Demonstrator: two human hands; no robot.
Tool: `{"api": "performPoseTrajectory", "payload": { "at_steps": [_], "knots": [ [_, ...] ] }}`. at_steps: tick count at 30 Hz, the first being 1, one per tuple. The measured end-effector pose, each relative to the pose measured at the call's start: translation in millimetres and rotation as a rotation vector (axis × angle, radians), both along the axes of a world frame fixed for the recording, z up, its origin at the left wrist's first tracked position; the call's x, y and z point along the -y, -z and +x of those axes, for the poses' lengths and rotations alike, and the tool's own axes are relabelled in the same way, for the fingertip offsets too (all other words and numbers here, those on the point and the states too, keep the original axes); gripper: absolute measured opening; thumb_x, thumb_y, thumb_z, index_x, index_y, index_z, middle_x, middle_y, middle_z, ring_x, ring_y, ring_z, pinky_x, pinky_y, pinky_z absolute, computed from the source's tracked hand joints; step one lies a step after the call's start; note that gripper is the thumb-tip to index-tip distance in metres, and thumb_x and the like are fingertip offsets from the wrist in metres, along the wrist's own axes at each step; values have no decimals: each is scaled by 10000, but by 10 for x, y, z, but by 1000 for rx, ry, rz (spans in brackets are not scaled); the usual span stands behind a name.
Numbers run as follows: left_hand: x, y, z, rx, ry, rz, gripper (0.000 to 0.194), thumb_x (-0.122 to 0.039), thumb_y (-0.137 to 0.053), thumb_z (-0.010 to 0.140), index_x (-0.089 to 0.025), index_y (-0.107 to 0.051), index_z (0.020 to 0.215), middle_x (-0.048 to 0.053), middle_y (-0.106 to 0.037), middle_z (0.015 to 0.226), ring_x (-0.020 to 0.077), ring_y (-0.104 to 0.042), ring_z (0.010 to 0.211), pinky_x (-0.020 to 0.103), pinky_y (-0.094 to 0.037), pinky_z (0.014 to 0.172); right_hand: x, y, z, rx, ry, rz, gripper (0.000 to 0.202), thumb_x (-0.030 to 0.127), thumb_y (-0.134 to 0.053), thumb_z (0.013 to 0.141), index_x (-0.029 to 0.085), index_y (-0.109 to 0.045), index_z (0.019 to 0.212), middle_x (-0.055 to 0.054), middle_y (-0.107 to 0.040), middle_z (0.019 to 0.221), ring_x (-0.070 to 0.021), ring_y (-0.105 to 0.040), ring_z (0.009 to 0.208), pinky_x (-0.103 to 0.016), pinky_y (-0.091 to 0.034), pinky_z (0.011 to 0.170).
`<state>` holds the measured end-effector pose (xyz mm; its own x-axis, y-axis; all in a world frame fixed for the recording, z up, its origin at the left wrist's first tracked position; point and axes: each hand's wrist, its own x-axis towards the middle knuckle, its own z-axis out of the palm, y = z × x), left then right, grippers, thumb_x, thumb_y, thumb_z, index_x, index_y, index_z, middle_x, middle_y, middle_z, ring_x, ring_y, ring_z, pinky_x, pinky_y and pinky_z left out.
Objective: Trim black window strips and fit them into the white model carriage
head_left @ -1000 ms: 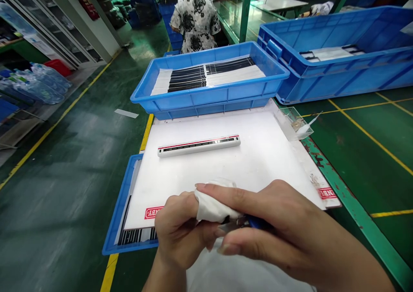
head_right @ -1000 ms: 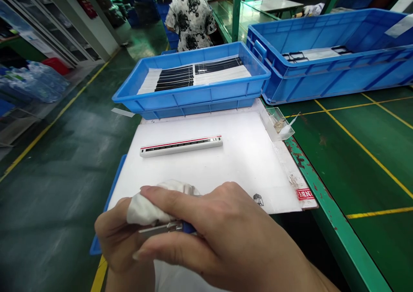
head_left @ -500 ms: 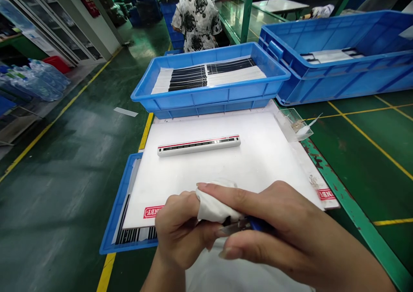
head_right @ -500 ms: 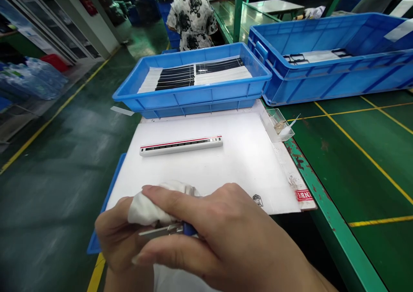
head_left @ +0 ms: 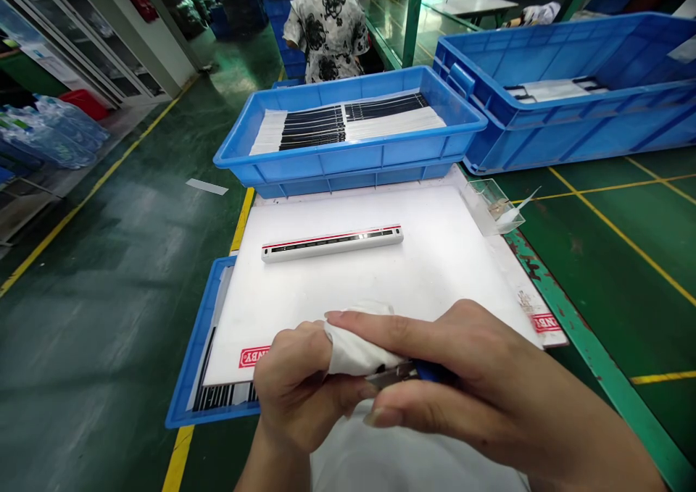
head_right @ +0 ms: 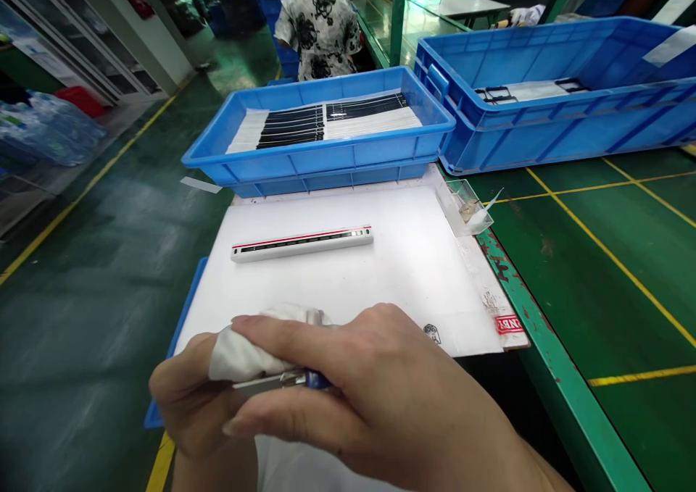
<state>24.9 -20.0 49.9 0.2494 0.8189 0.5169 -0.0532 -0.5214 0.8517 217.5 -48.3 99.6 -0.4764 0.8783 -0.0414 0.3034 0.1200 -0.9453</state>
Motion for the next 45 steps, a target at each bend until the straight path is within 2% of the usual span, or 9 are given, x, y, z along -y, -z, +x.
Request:
{"api": "performPoseTrajectory", "payload": {
  "at_steps": [8,14,21,25,32,35,40,45],
  "knots": [
    [34,4,-10,16,-16,-45,319,-360,-838,814,-191,-615,660,-35,-543,530,103,-460,479,239,-366,451,13,-48,8,-4,-23,-75,350,529,-648,989,346,-694,1284,55,-715,897,-118,-593,718,-207,-401,635],
    [-7,-34,13,21,33,24,288,-365,-795,860,-190,-645,687,-28,-562,526,101,-466,448,232,-373,422,-41,-105,-16,25,-18,-64,332,489,-639,1005,344,-705,1296,58,-688,862,-110,-571,706,-195,-397,651],
    [-4,-25,3,17,-5,4,297,-325,-803,848,-191,-624,654,-34,-542,521,97,-440,451,238,-360,425,-43,-32,-8,-22,-5,-18,365,491,-635,1000,357,-699,1333,36,-683,820,-125,-556,658,-208,-400,616],
    [-3,-35,-19,-15,-15,12,282,-337,-800,847,-190,-644,663,-22,-561,535,110,-467,462,245,-354,419,-18,-45,2,-1,-20,-55,389,504,-636,999,354,-683,1354,35,-702,865,-130,-583,699,-210,-420,654],
    [-5,-4,-11,-6,-7,6,299,-347,-779,874,-189,-620,678,-32,-559,531,97,-447,472,236,-344,437,-40,-16,-11,-15,-21,5,366,497,-627,1010,356,-684,1343,54,-614,744,-94,-477,603,-181,-361,569],
    [-11,20,-20,-25,-15,33,264,-311,-780,872,-192,-638,684,-24,-566,527,108,-465,474,245,-353,442,-56,-20,-28,5,-17,16,341,498,-603,1027,370,-681,1334,68,-602,753,-83,-457,604,-164,-355,572],
    [21,41,-46,-41,-78,33,296,-344,-789,867,-186,-636,670,-22,-562,524,108,-455,471,254,-356,457,-42,-43,-36,60,-6,13,326,505,-582,1035,392,-681,1325,68,-605,786,-88,-474,624,-175,-366,595],
    [15,74,-86,-63,-44,98,237,-298,-766,889,-193,-647,713,-18,-586,534,121,-517,471,256,-391,459,-16,-6,-46,76,38,23,361,526,-584,1026,475,-625,1382,83,-634,805,-91,-521,637,-189,-366,596]
  ]
}}
